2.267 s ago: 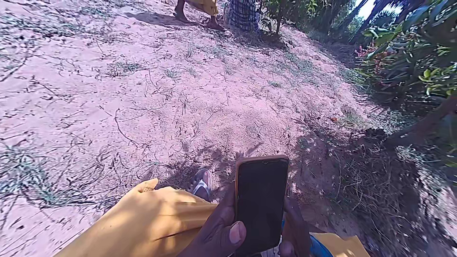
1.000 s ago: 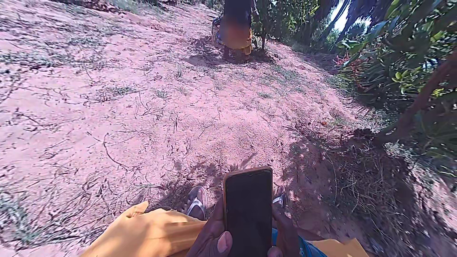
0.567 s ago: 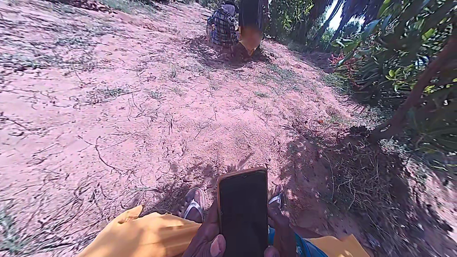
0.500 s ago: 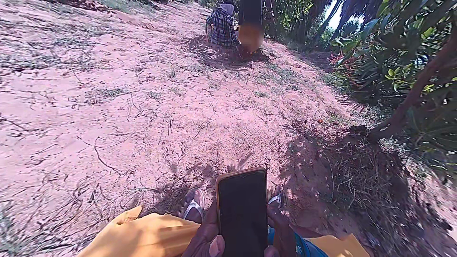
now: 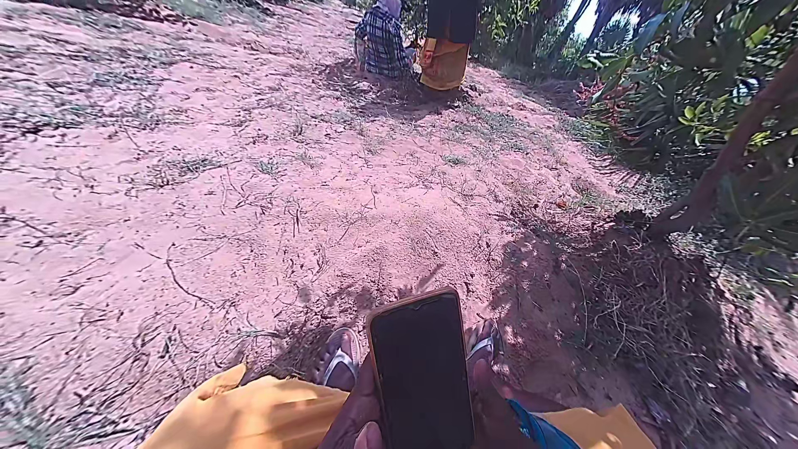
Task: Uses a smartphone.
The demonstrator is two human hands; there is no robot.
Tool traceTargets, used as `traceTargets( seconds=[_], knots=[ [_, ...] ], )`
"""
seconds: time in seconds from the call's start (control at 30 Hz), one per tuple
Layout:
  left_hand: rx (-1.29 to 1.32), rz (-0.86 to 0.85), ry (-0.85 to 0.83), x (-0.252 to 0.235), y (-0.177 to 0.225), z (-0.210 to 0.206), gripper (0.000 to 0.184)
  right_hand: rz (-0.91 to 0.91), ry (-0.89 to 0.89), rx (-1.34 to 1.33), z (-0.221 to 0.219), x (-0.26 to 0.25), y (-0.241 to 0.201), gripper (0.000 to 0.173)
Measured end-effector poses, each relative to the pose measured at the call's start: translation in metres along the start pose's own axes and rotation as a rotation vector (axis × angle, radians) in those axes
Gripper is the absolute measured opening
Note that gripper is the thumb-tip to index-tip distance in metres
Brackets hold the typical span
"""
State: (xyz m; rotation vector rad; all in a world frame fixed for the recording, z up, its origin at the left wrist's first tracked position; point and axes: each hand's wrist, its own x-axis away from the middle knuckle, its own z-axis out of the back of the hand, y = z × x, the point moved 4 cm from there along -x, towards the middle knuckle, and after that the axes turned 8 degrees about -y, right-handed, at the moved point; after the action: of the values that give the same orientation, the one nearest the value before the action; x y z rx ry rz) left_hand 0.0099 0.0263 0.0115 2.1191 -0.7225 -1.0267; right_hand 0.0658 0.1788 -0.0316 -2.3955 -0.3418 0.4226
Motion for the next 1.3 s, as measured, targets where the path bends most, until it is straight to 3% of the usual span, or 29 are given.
traceTargets(
  seconds=[0.3,0.4,0.53,0.7,0.97,1.3],
  knots=[
    [0.026,0.039,-0.085,-0.002,-0.006,-0.001,0.058,-0.026,-0.112,-0.148,0.013,0.008,0.011,0.054],
    [0.122,-0.089,-0.178,0.01,-0.027,0.016,0.063,-0.066,-0.148,-0.091,0.017,0.007,0.013,0.064],
    [0.028,0.053,-0.107,-0.002,-0.006,-0.002,0.061,-0.056,-0.185,-0.135,0.013,0.005,0.011,0.063],
    [0.006,0.02,-0.115,-0.005,-0.004,-0.003,0.062,-0.022,-0.177,-0.149,0.014,0.007,0.012,0.061],
    [-0.312,-0.088,-0.004,-0.013,0.014,-0.007,0.094,-0.059,-0.221,-0.169,0.012,0.007,0.013,0.066],
    [-0.743,-0.084,0.016,-0.006,0.017,0.003,0.088,-0.033,-0.16,-0.195,0.007,0.007,0.006,0.06]
  ],
)
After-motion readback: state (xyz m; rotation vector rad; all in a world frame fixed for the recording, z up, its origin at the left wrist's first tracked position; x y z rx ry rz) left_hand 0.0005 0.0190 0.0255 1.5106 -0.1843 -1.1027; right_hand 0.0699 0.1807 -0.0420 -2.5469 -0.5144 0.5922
